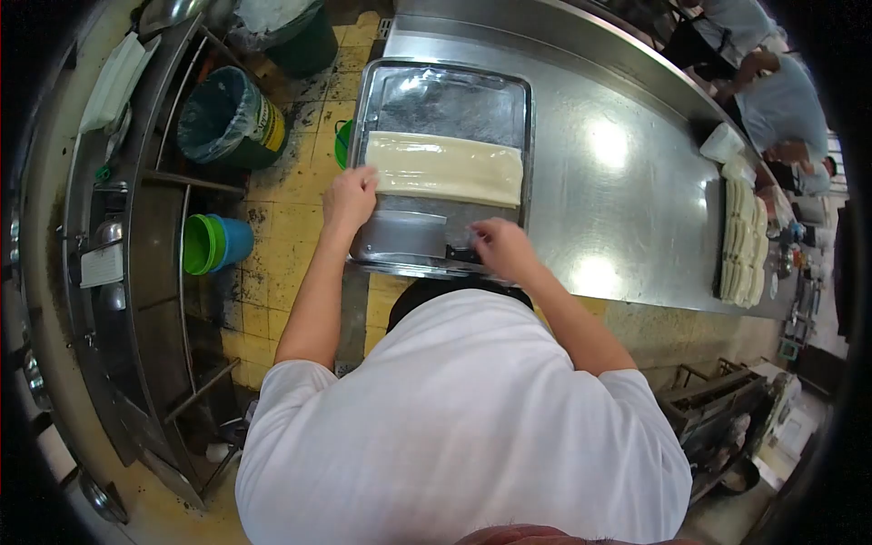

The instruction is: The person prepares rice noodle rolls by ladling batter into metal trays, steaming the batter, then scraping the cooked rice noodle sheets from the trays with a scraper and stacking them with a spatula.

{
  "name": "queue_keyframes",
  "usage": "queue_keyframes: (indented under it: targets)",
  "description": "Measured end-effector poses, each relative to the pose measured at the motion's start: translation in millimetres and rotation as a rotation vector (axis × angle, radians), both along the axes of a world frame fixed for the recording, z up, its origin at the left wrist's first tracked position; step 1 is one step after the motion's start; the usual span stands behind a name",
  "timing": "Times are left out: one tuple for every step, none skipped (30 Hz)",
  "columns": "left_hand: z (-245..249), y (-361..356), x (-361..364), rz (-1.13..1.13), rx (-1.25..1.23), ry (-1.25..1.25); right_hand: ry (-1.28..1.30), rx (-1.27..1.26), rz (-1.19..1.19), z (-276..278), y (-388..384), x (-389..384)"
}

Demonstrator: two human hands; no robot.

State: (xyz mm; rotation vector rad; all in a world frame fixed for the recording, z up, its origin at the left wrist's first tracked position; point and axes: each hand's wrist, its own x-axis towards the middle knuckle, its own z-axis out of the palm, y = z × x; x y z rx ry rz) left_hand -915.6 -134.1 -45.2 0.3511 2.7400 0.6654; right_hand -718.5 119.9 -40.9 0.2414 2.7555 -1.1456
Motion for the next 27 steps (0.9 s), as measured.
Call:
queue_keyframes:
  targets:
    - [-1,-3,9,-0.103,-0.021,0.045,0.011,-0.006,0.008,0,-8,4]
    - [-1,-6,17,-0.097,-0.029,0.058,0.056,0.101,0.14,0,-14,7]
    - [0,-8,27,-0.088,-0.069,0.049,0.105,0.207,0.267,0,-19,7]
    - [2,-11,35,-0.08,-0.11,0.04,0.062,0.282,0.346,-7,-22,8]
    - [5,-15,42,-0.078,-0.124,0.053,0.078,0.271,0.345,-14,-25,9]
    - [8,-20,50,-0.039,-0.125,0.037,0.083,0.328,0.373,-20,-28,10]
    - [15,-24,59,0.0,-0.126,0.02,0.085,0.385,0.4,-22,-32,11]
    - [22,-27,67,0.0,-0.143,0.027,0.095,0.37,0.398,-25,-33,13]
    - [28,-31,75,0.037,-0.126,-0.01,0.1,0.429,0.422,-27,-34,13]
    - [35,-35,83,0.077,-0.107,-0.045,0.107,0.49,0.447,-30,-35,11]
    - [35,-41,89,0.082,-0.12,-0.035,0.121,0.479,0.448,-35,-35,8]
    - [32,-49,92,0.109,-0.082,-0.033,0.106,0.523,0.483,-42,-36,5]
    - [36,-54,96,0.134,-0.043,-0.033,0.089,0.566,0.516,-42,-38,1]
    - [41,-61,99,0.131,-0.056,-0.029,0.095,0.554,0.511,-42,-41,-2]
    - [45,-66,102,0.143,-0.047,-0.003,0.041,0.506,0.478,-41,-41,-5]
    - [48,-67,102,0.156,-0.03,0.025,-0.012,0.467,0.445,-34,-39,-7]
    - [48,-70,101,0.154,-0.024,0.029,-0.009,0.473,0.441,-26,-38,-7]
    - [48,-73,99,0.176,0.002,0.028,-0.098,0.377,0.402,-18,-39,-8]
    - [47,-75,96,0.198,0.028,0.027,-0.186,0.28,0.362,-9,-39,-9]
    - [46,-75,92,0.195,0.033,0.029,-0.185,0.285,0.358,1,-38,-7]
    - [43,-76,88,0.177,0.034,0.05,-0.2,0.229,0.322,12,-38,-3]
    - [41,-76,82,0.157,0.036,0.071,-0.214,0.173,0.284,20,-38,1]
    - [40,-75,76,0.146,0.041,0.071,-0.215,0.177,0.272,26,-39,5]
    - [38,-74,70,0.148,0.078,0.043,-0.207,0.086,0.18,31,-40,11]
    - [34,-73,62,0.148,0.116,0.013,-0.198,-0.005,0.086,33,-41,15]
    - [29,-75,52,0.135,0.124,0.008,-0.202,0.001,0.071,31,-44,17]
    - [22,-77,41,0.125,0.132,0.022,-0.202,-0.124,-0.065,27,-48,18]
